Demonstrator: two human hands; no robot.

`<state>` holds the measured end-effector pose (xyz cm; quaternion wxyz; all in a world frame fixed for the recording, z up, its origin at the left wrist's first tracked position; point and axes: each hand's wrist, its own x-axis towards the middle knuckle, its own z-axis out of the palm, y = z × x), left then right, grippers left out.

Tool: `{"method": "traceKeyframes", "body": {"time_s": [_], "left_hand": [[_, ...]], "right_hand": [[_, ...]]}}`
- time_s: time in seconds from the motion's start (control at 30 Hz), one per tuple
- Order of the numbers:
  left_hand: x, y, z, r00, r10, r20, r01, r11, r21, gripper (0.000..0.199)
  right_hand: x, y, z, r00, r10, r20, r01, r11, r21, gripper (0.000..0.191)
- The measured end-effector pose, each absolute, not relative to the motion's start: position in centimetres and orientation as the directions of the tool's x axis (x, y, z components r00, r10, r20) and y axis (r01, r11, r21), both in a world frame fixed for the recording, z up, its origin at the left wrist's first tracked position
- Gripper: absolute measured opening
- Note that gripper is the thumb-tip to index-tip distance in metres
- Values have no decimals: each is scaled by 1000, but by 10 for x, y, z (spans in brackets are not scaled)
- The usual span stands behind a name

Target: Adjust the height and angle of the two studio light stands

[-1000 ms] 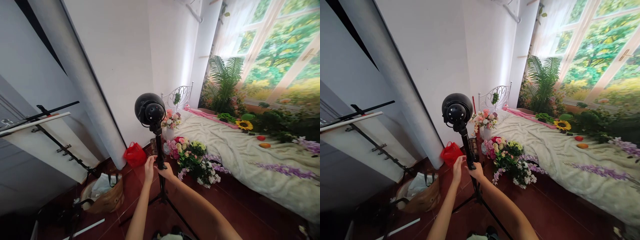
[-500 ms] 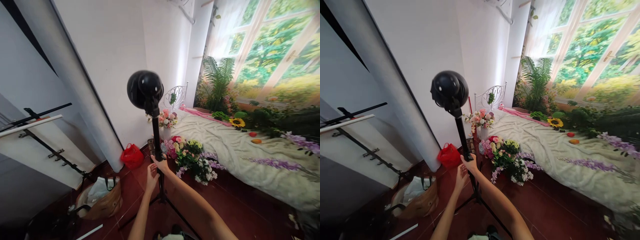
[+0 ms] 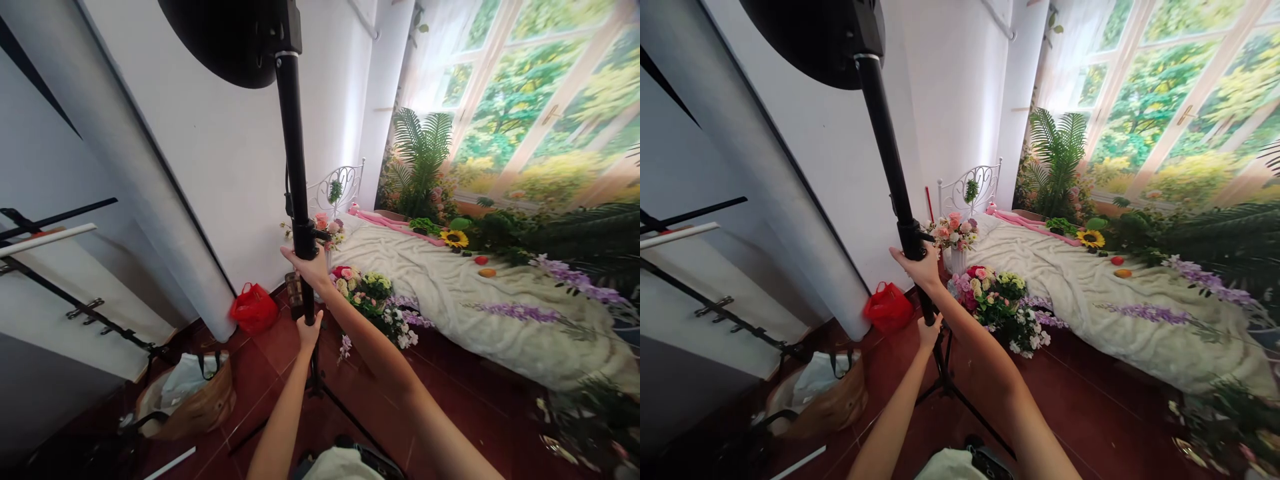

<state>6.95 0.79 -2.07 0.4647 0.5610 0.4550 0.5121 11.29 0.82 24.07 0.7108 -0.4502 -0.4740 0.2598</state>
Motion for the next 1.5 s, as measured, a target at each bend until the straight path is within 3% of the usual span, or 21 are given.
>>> {"method": "traceKeyframes", "body": {"time_s": [0.37,0.5,0.6,0.8,1.0,1.33,1.4,1.5], "left_hand": [[71,8,-20,20,989,149,31,-149,988,26],[71,10,-24,29,989,146,25,-146,989,28],[70,13,-28,45,989,140,-7,-140,990,27],[68,16,-30,70,988,138,-27,-137,990,23],[68,13,-27,79,984,161,40,-165,986,24],[69,12,-29,89,984,157,21,-159,987,23],[69,13,-29,94,982,162,27,-166,986,23],[68,13,-30,96,981,167,40,-172,984,23]], "right_hand": [[121,0,225,378,742,553,173,531,-830,38],[144,-10,180,242,784,571,360,474,-803,42],[162,-24,119,100,885,454,421,376,-826,42],[176,-41,8,113,977,183,183,160,-970,41],[186,-36,-32,112,994,-16,12,-17,-1000,41],[197,-31,-57,63,979,196,415,153,-897,35],[195,-31,-63,118,975,188,395,128,-910,37],[190,-32,-74,213,974,84,197,42,-979,44]]}}
